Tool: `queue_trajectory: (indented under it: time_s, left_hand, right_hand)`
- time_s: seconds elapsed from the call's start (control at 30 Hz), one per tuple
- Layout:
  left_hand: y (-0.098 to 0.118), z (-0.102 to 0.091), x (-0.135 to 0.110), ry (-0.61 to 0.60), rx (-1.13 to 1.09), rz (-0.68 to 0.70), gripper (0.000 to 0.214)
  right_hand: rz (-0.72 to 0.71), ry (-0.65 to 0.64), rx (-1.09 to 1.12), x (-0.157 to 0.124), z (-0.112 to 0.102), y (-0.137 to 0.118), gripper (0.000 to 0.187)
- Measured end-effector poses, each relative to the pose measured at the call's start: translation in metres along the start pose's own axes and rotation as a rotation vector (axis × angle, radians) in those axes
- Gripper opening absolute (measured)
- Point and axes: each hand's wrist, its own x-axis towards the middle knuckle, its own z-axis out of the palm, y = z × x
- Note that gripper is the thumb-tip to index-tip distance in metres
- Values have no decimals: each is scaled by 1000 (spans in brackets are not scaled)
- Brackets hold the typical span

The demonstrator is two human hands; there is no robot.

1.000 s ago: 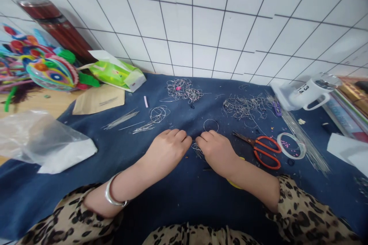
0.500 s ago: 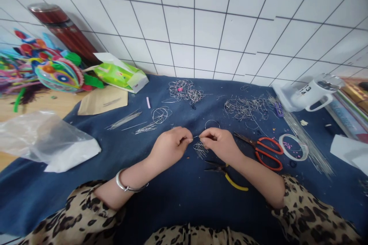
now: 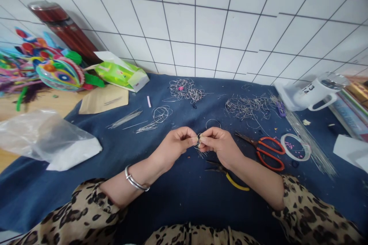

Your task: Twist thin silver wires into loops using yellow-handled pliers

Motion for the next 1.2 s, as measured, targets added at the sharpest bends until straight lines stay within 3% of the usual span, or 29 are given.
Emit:
queue_trajectory:
  time_s: [0.3, 0.6, 0.77, 0.93, 1.03, 1.2]
  left_hand:
    - [-2, -1, 2, -41, -102, -26, 15]
    - [-2, 1, 1, -45, -55, -19, 15]
    - [16, -16, -1, -119, 369, 115, 16]
    - [36, -59, -5, 26, 1097, 345, 24]
    - [38, -81, -6, 42, 1422, 309, 24]
    - [31, -87, -8, -112, 1558, 244, 22]
  right_hand:
    - [-52, 32, -2, 0, 1, 6, 15]
    - [-59, 25, -62, 2, 1, 4, 14]
    - [-185, 33, -451, 3, -8, -5, 10]
    - [-253, 3, -940, 5, -14, -7, 11]
    - [-326, -61, -1158, 4, -12, -2, 14]
    - [-391, -5, -1220, 8, -13, 7, 14]
